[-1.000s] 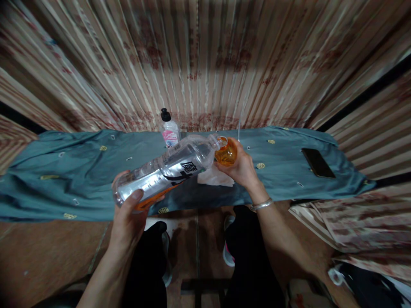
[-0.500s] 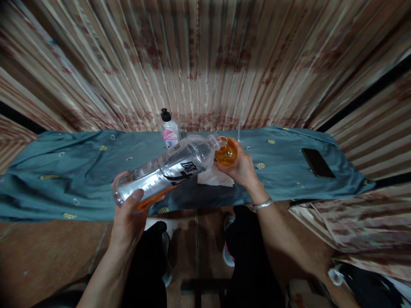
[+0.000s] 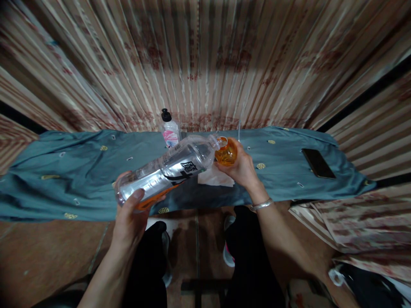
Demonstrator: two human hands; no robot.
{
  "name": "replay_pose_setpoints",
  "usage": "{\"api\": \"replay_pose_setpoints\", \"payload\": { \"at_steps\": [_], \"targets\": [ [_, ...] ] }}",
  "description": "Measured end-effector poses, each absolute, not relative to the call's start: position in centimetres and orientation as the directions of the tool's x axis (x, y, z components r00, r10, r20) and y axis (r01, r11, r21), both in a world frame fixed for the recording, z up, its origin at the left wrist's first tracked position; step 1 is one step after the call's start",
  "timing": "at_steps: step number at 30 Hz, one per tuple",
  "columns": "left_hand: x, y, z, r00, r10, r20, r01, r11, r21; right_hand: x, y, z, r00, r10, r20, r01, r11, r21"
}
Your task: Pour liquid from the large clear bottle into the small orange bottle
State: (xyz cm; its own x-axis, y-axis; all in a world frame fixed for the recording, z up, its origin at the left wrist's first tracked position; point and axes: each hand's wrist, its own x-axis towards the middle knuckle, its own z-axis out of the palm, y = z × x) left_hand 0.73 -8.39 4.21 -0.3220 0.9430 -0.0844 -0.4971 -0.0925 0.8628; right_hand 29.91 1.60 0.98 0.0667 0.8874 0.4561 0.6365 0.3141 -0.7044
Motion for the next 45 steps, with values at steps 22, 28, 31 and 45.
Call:
{"api": "replay_pose_setpoints", "payload": {
  "at_steps": [22,28,31,45],
  "targets": [
    [1.0,-8.5,3.6,-0.308,0.945,-0.106,-0.486,-0.061,0.872,29.8,1.6,1.2,0.080,0.884,0.460,0.633,0.311,-0.708],
    [1.0,-8.5,3.5,-0.302,0.944,-0.130,-0.494,-0.039,0.868,29.8,1.6,1.2,0.077,0.880,0.469,0.639,0.317,-0.701],
    [1.0,-8.4,3.4,-0.309,0.942,-0.128,-0.484,-0.040,0.874,29.8,1.5,1.2,0.073,0.878,0.473,0.637,0.324,-0.700],
    [0.9,-8.2,3.2,-0.289,0.949,-0.126,-0.527,-0.048,0.849,29.8,1.6,1.0,0.075,0.882,0.465,0.629,0.320,-0.708]
  ]
}}
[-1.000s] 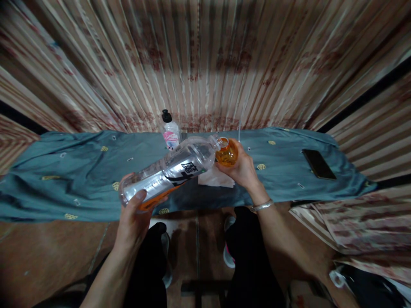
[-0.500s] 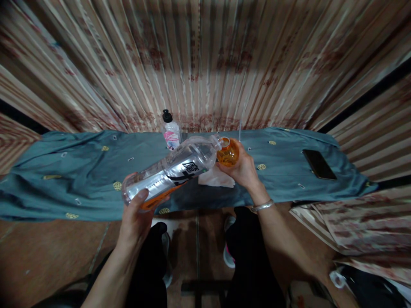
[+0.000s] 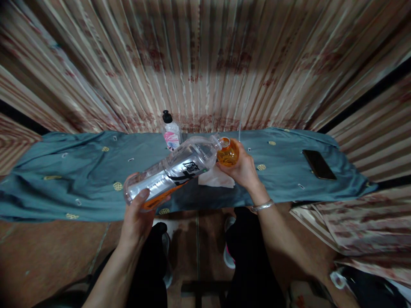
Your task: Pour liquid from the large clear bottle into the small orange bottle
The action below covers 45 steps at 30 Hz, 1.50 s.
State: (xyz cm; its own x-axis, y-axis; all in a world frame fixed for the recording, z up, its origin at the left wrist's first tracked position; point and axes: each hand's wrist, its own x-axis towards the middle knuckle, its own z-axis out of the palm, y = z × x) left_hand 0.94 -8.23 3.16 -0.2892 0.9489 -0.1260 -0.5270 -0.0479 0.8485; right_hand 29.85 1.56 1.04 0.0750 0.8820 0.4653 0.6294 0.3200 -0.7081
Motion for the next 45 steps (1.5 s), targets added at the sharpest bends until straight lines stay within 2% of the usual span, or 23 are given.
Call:
{"api": "replay_pose_setpoints", "payload": {
  "at_steps": [37,45],
  "targets": [
    [1.04,-8.46,3.18,-0.280,0.953,-0.111,-0.523,-0.055,0.851,29.84,1.67,0.97,0.095,0.885,0.455,0.624,0.303,-0.720],
    [1.71,-8.03,3.59,-0.320,0.933,-0.164,-0.555,-0.044,0.831,29.96,1.92,1.22,0.089,0.883,0.460,0.640,0.304,-0.706]
  ]
}}
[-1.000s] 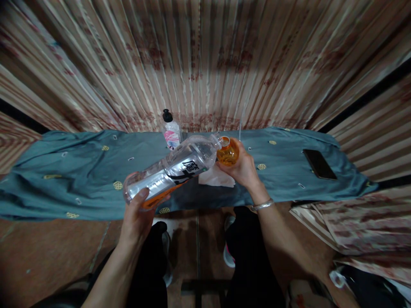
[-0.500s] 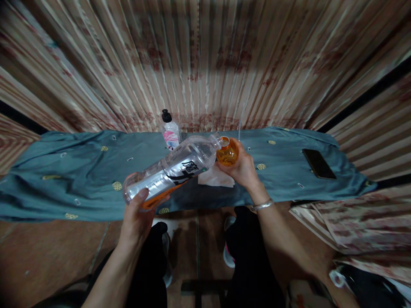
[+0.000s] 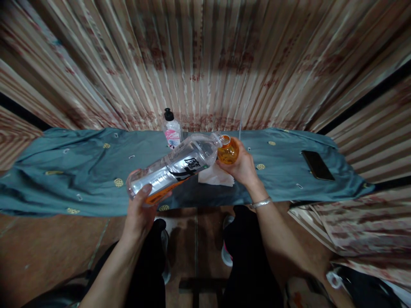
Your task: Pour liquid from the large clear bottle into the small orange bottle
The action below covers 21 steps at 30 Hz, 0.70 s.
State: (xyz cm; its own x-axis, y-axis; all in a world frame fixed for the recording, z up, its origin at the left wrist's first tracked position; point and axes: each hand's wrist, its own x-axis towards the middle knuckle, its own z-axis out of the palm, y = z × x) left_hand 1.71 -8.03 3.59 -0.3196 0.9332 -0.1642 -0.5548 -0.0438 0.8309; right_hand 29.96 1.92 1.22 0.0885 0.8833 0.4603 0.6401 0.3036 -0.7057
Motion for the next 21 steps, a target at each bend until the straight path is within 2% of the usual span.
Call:
{"api": "replay_pose_setpoints", "payload": {
  "at_steps": [11,21],
  "targets": [
    [2.2,-8.5,4.0,-0.339,0.923,-0.179,-0.562,-0.046,0.826,29.8,3.0,0.4,0.071,0.878,0.473,0.613,0.335,-0.715],
    [2.6,-8.1,3.2,-0.291,0.941,-0.174,-0.582,-0.030,0.813,30.1,3.4,0.8,0.073,0.893,0.445,0.586,0.323,-0.744]
  ]
}}
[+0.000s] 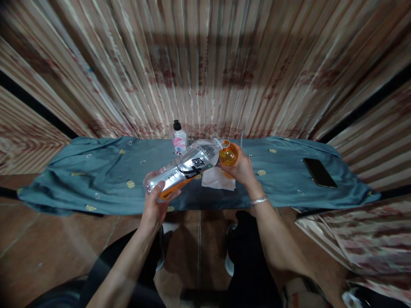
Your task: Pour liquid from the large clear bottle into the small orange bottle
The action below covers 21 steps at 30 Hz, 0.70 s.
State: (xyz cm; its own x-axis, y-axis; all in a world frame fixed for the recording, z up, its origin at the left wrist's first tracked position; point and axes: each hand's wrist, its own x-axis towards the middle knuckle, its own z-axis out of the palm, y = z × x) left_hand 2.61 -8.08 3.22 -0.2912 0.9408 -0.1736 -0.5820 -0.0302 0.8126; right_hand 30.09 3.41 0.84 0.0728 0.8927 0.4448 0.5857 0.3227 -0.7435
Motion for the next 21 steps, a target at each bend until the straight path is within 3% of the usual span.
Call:
{"api": "replay_pose_setpoints", "payload": {
  "at_steps": [21],
  "targets": [
    [2.20,-8.05,2.86,-0.226,0.962,-0.153,-0.552,0.003,0.834,30.45,2.43,1.43,0.119,0.907,0.404,0.540,0.282,-0.793]
  ]
}}
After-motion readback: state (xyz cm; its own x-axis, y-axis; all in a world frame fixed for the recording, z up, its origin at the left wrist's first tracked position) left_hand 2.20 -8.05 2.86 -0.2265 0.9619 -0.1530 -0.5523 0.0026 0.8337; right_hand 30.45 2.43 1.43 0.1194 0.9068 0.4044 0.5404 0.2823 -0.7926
